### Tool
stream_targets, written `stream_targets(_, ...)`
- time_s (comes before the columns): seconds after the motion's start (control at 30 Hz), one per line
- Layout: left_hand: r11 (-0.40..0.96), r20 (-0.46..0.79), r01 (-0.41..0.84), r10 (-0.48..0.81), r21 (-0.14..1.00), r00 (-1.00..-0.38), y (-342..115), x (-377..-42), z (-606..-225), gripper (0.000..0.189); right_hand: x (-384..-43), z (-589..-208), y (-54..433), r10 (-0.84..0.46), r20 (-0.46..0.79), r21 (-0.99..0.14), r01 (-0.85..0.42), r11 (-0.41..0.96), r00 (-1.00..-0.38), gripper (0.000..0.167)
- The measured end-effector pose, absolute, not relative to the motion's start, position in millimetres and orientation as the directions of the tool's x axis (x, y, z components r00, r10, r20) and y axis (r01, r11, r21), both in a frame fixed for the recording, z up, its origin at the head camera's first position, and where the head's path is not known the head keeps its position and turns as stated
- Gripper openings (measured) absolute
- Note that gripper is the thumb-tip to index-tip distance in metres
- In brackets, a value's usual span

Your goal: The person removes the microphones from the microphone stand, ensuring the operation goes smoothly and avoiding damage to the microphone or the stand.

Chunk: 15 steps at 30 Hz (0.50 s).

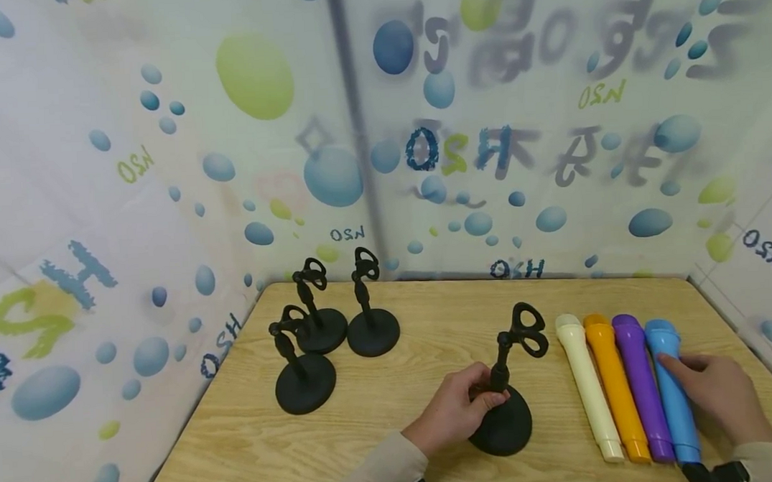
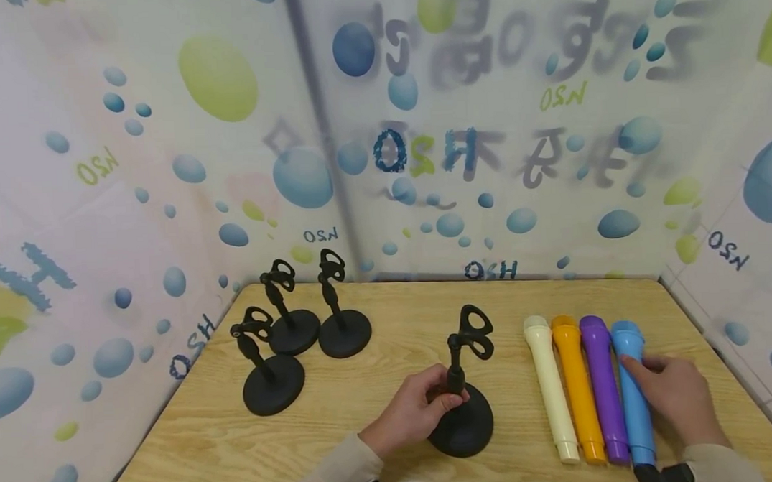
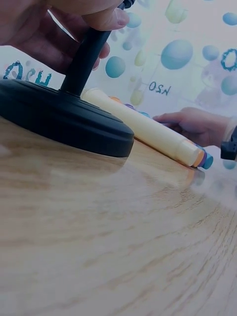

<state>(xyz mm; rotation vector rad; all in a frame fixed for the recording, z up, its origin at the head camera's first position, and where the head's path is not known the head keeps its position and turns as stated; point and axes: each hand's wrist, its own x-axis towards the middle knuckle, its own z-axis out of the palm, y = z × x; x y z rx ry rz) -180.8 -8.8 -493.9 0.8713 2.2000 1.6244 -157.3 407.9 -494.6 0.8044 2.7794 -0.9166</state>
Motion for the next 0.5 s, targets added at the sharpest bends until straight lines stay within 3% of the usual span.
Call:
stream_targets(0.33, 0.173, 0.115, 0.284, 0.631, 0.943, -0.767, -11.3, -183.4, -495.7, 0.017, -141.2, -502.1, 406.4, 0.52, -0.204, -0.556, 0.536, 0.636, -0.829, 0.081)
stream_targets(0.5, 0.156, 0.124, 0.288, 0.644, 0.945, -0.755, -12.9, -183.4, -496.1, 0.019, -129.4, -500.7, 400.1, 0.592, -0.171, -0.602, 0.559, 0.57, -0.788, 0.073)
